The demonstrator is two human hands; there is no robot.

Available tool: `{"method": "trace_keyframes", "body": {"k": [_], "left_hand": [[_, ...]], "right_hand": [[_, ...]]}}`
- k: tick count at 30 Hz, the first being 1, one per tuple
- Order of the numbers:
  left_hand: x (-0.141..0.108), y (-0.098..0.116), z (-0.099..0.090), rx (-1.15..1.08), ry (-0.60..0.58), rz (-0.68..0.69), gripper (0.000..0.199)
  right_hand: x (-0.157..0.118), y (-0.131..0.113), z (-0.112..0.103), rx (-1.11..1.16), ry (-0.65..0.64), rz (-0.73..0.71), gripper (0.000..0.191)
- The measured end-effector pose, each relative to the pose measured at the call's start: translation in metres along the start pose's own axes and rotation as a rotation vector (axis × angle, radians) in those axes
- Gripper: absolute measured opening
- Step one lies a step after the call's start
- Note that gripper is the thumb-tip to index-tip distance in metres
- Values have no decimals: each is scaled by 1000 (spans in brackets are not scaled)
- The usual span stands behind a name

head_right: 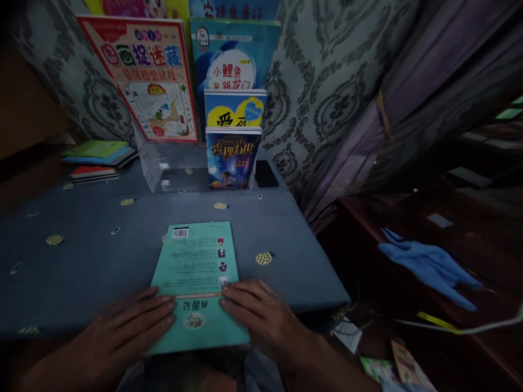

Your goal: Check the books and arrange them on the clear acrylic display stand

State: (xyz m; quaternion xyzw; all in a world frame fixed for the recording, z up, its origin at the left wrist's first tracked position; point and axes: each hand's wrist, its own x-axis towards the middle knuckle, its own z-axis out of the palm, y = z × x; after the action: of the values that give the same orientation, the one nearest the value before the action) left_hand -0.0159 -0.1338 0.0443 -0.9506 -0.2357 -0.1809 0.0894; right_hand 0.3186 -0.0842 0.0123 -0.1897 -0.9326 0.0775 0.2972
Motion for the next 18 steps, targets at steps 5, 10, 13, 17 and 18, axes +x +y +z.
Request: {"method": "trace_keyframes", "body": {"k": [5,10,13,17,18], "left_hand": [[16,-33,-20,-266,148,-378,45],[47,-95,1,-509,261,-772,46],[62,-118,19,-620,334,-828,45],[70,-122,25,-732,389,-822,44],[70,-121,24,-763,401,-831,45]], "right_hand": [[45,31,-22,203,212,85,38],[81,82,-5,293,299,450,38],[93,99,8,391,319,544,37],[100,100,9,500,315,564,36],[101,98,8,531,311,580,36]]}}
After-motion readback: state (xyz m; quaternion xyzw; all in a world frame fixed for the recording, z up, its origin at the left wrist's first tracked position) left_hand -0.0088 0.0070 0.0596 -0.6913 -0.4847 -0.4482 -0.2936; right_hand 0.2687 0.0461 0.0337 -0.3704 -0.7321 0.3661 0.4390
